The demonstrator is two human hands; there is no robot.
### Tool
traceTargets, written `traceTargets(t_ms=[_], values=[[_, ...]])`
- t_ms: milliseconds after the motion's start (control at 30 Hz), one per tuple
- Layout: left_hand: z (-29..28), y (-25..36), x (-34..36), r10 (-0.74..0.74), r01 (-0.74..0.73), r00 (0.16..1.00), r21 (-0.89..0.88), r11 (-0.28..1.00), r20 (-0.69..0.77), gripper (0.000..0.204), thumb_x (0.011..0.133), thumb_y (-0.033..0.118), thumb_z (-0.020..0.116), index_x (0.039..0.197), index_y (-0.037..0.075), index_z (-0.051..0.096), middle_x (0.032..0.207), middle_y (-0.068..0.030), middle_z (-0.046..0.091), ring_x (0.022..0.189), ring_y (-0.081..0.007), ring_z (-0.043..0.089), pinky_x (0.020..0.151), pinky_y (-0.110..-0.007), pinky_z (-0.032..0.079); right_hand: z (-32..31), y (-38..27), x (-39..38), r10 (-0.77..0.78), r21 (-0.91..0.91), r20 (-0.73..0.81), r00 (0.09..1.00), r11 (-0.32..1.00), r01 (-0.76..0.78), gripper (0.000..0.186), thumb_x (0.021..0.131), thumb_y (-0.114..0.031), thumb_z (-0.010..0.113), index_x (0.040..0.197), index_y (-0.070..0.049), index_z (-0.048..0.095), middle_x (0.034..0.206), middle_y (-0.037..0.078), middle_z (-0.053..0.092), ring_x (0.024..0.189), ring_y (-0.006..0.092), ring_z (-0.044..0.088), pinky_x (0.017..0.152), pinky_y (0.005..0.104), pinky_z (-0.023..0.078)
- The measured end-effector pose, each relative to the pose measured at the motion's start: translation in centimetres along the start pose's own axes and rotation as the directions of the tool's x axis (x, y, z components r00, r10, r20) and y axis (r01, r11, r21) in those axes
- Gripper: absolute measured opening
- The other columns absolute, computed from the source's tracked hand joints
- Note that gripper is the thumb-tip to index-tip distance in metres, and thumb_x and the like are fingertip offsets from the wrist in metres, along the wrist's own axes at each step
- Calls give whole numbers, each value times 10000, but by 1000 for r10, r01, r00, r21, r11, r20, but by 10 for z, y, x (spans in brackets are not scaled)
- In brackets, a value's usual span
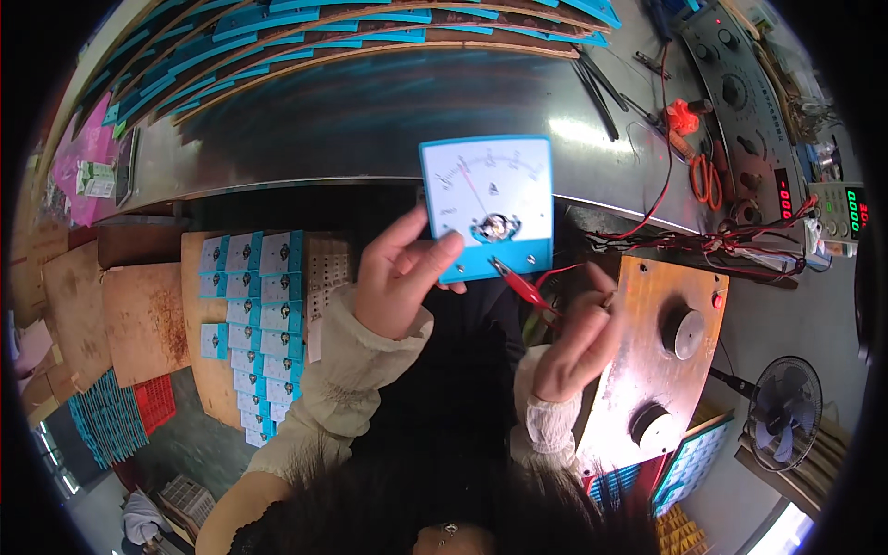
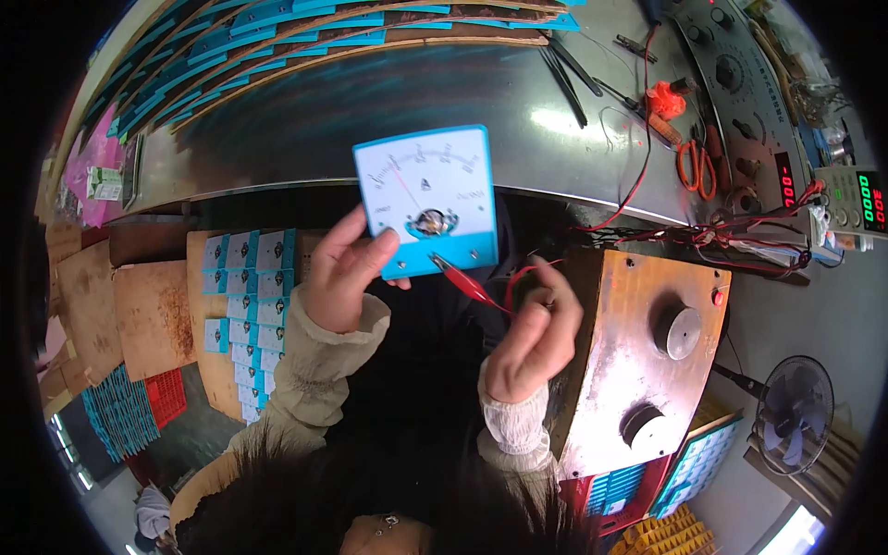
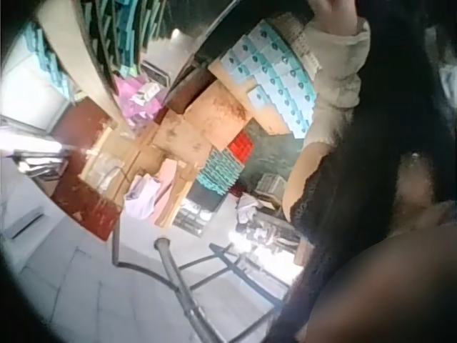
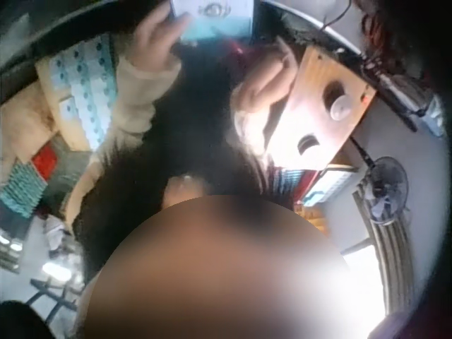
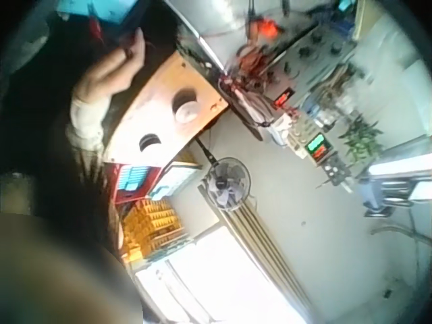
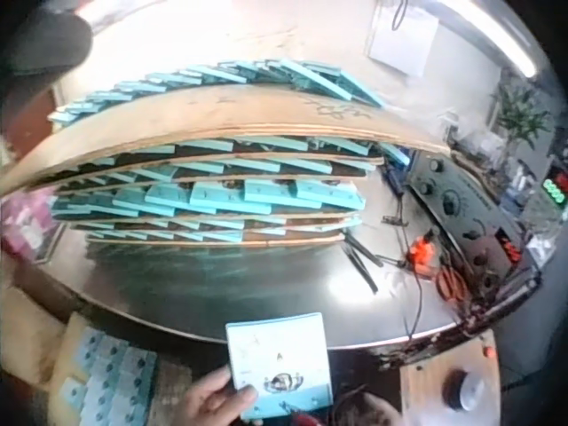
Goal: Testing and calibrating analog ammeters using a testing jig, probes, and tweezers at a workbench.
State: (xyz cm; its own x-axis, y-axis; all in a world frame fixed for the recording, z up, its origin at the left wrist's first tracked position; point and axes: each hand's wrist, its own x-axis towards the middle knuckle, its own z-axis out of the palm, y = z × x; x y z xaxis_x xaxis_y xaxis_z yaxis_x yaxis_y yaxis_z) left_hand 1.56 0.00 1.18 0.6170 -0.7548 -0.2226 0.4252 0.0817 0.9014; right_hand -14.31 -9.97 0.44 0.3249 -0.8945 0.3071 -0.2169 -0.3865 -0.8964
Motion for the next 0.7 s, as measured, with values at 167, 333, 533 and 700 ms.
traceTargets(t_ms=[167, 333, 533, 700], values=[[5, -7, -3, 18, -18, 1000, -13, 1000, 5, 543, 994, 174, 630, 1458, -28, 433, 1140, -112, 686, 912, -142, 670, 673, -291, 562, -6, 0, 6, 46, -1, -97, 994, 999, -46, 304, 1094, -265, 408, 1087, 10, 537, 863, 41, 564, 733, 85, 504, 680, 231, 429], [-3, -4, -3, 71, -72, 996, -13, 997, -46, 560, 988, 180, 638, 1464, -27, 426, 1124, -114, 694, 915, -148, 680, 673, -296, 574, -11, 9, 16, 81, 166, -243, 967, 985, -41, 180, 1052, -171, 523, 1065, 9, 538, 866, 48, 584, 645, 68, 468, 599, 213, 396], [-14, -1, -4, 79, -77, 992, 20, 997, -96, 577, 987, 180, 639, 1475, -27, 411, 1094, -113, 706, 888, -147, 685, 675, -293, 576, -2, -8, 0, -110, 60, 38, 993, 992, 108, 267, 789, 68, 778, 1009, 31, 630, 964, 145, 670, 879, 235, 651, 794, 304, 515], [-18, -3, -6, 99, -99, 988, 5, 995, -114, 570, 990, 175, 636, 1474, -29, 411, 1084, -113, 708, 877, -134, 679, 668, -285, 569, 13, -22, -6, -229, 14, 274, 934, 972, 235, 289, 704, 88, 824, 955, 15, 700, 896, 141, 684, 791, 243, 678, 706, 309, 532]])
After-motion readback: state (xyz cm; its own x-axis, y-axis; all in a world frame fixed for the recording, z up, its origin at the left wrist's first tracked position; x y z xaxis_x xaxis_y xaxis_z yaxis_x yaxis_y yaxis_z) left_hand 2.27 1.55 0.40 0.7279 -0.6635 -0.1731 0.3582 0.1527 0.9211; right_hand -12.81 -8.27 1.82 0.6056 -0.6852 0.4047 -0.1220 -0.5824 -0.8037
